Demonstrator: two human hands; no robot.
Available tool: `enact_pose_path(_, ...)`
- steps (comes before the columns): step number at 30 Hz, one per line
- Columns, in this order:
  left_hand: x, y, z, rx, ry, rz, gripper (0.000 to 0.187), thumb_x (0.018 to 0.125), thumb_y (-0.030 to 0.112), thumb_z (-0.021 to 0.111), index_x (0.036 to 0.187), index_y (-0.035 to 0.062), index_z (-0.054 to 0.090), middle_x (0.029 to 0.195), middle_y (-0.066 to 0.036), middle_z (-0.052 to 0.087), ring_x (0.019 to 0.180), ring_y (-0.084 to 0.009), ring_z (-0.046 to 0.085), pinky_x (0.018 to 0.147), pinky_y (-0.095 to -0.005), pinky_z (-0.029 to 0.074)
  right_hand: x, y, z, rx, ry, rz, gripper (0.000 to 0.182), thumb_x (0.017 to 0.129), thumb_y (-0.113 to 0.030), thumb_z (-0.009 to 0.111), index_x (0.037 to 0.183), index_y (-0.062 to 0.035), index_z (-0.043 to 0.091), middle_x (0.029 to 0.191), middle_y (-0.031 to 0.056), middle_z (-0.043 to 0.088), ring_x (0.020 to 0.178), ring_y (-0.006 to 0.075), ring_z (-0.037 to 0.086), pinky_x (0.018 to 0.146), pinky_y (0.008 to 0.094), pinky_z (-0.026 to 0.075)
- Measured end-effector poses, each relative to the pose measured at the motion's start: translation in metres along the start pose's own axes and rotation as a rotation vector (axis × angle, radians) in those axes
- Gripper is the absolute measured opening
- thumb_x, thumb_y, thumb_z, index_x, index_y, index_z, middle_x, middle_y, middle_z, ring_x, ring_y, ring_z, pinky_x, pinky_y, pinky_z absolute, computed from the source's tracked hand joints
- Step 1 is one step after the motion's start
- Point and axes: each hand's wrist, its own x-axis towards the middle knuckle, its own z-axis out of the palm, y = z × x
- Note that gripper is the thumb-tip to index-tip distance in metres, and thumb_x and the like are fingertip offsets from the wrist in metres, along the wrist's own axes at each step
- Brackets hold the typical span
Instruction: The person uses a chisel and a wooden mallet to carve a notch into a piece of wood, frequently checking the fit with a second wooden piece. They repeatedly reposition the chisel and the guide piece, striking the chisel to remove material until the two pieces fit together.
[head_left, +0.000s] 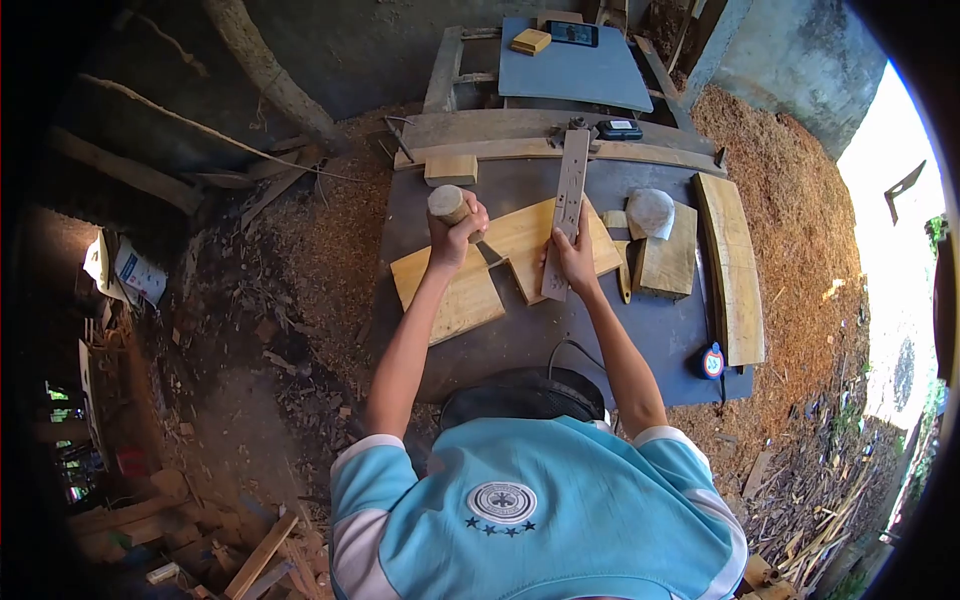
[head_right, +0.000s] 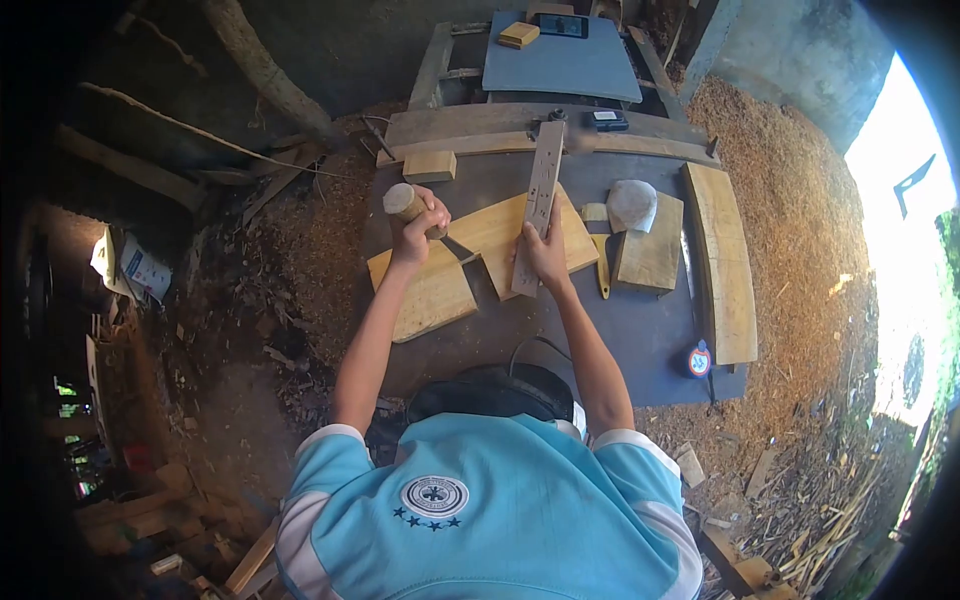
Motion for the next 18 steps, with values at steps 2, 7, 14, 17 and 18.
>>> enact_pose_path(2, -0.001, 0.002, 0.0, -0.011, 0.011, 0.006, 0.013, 0.067, 0.0, 0.058, 0.073, 0.005, 0.048, 0.06, -0.005, 0.052, 0.052, -0.0118, 0.051, 0.049, -0.0248, 0.042, 0.0, 0.0, 0.0, 0.007, -0.012, 0.009, 0.073, 0.087, 0.001, 0.042, 0.142, -0.0166, -0.004, 0.088, 0.0126, 0.051, 0.053, 0.017, 0.055, 0.046, 0.0312, 0.049)
enact_pose_path(7, 0.003, 0.003, -0.001, 0.018, 0.013, 0.008, 0.012, 0.067, 0.001, 0.06, 0.072, 0.0051, 0.05, 0.061, -0.003, 0.053, 0.053, -0.0101, 0.052, 0.049, -0.0235, 0.04, 0.0, -0.002, 0.003, -0.001, -0.011, 0.006, 0.067, 0.091, -0.004, 0.041, 0.142, -0.0218, 0.002, 0.072, 0.0099, 0.053, 0.052, 0.0166, 0.054, 0.046, 0.0303, 0.05)
enact_pose_path(14, -0.001, 0.004, 0.006, 0.067, -0.016, -0.03, 0.008, 0.068, 0.003, 0.062, 0.07, 0.0042, 0.053, 0.062, -0.002, 0.056, 0.056, -0.0079, 0.053, 0.05, -0.0224, 0.042, 0.001, 0.0, 0.0, -0.005, -0.011, 0.007, 0.071, 0.089, -0.002, 0.042, 0.141, -0.0159, -0.003, 0.078, 0.0114, 0.051, 0.051, 0.0168, 0.054, 0.045, 0.0309, 0.049)
enact_pose_path(17, -0.012, 0.001, 0.014, 0.191, -0.05, 0.048, 0.008, 0.067, 0.005, 0.063, 0.067, 0.0027, 0.055, 0.063, 0.001, 0.057, 0.059, -0.007, 0.055, 0.054, -0.0227, 0.044, 0.0, -0.003, 0.002, -0.005, -0.02, -0.002, 0.071, 0.089, -0.003, 0.042, 0.141, -0.0159, -0.004, 0.072, 0.0104, 0.053, 0.051, 0.0164, 0.054, 0.045, 0.0302, 0.049)
enact_pose_path(18, -0.017, -0.004, 0.015, 0.245, -0.106, 0.045, 0.012, 0.067, 0.0, 0.06, 0.071, 0.0066, 0.051, 0.063, -0.001, 0.054, 0.059, -0.0076, 0.053, 0.054, -0.0229, 0.043, 0.001, -0.002, 0.002, -0.002, -0.03, -0.004, 0.071, 0.089, -0.003, 0.042, 0.141, -0.0157, -0.004, 0.072, 0.0103, 0.053, 0.051, 0.0164, 0.054, 0.046, 0.0301, 0.049)
